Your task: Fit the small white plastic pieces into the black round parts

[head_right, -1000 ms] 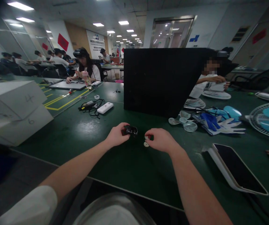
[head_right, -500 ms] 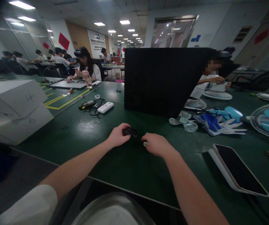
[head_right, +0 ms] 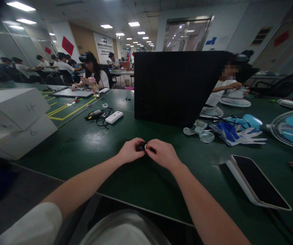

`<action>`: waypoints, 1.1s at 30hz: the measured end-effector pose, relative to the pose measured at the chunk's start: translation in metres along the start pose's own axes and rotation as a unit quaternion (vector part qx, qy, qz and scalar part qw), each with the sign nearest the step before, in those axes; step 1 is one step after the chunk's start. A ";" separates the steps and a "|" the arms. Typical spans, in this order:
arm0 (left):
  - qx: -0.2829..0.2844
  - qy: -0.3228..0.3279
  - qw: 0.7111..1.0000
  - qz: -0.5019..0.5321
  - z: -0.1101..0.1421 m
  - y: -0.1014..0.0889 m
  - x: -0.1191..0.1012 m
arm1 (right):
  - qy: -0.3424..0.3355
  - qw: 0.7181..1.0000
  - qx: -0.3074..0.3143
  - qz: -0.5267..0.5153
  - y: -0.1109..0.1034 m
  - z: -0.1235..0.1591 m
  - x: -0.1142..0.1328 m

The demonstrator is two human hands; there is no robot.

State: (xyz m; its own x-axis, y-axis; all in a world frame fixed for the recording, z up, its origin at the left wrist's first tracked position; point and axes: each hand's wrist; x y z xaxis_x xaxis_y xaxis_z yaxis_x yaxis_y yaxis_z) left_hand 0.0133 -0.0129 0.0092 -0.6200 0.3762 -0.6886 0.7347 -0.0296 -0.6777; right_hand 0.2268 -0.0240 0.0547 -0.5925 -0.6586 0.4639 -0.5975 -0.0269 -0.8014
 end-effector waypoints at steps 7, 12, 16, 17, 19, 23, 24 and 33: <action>0.015 -0.007 0.999 0.032 0.001 -0.003 -0.002 | 0.000 1.000 -0.010 0.022 0.003 0.001 -0.005; 0.013 -0.032 0.998 0.059 -0.001 -0.007 -0.002 | 0.187 0.966 -0.148 0.098 -0.026 -0.001 -0.043; -0.011 -0.060 0.996 0.063 -0.006 -0.009 0.003 | 0.341 0.931 -0.061 0.115 -0.038 -0.002 -0.074; -0.015 -0.064 0.996 0.061 -0.007 -0.009 0.004 | 0.343 0.933 -0.036 0.105 -0.035 -0.002 -0.077; -0.024 -0.072 0.995 0.060 -0.008 -0.010 0.006 | 0.322 0.943 -0.009 0.086 -0.026 -0.002 -0.077; -0.022 -0.059 0.997 0.051 -0.007 -0.012 0.005 | 0.276 0.957 0.029 0.080 -0.004 -0.001 -0.068; -0.020 -0.053 0.997 0.047 -0.006 -0.012 0.004 | 0.271 0.958 0.034 0.083 -0.001 -0.001 -0.066; -0.017 -0.050 0.998 0.032 -0.005 -0.010 0.003 | 0.230 0.969 -0.086 -0.017 -0.002 -0.001 -0.066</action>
State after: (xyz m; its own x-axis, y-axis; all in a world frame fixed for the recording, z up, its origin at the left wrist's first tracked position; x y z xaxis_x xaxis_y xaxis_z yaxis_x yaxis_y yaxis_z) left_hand 0.0054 -0.0071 0.0158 -0.5942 0.2796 -0.7541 0.7820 -0.0184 -0.6230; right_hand 0.2665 0.0205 0.0259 -0.7260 -0.2541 0.6390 -0.6780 0.1090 -0.7269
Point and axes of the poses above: each hand's wrist, its own z-axis away from the middle knuckle, its own y-axis out of the palm, x = y × z, and after that the axes turned 9 degrees about -z, right-handed
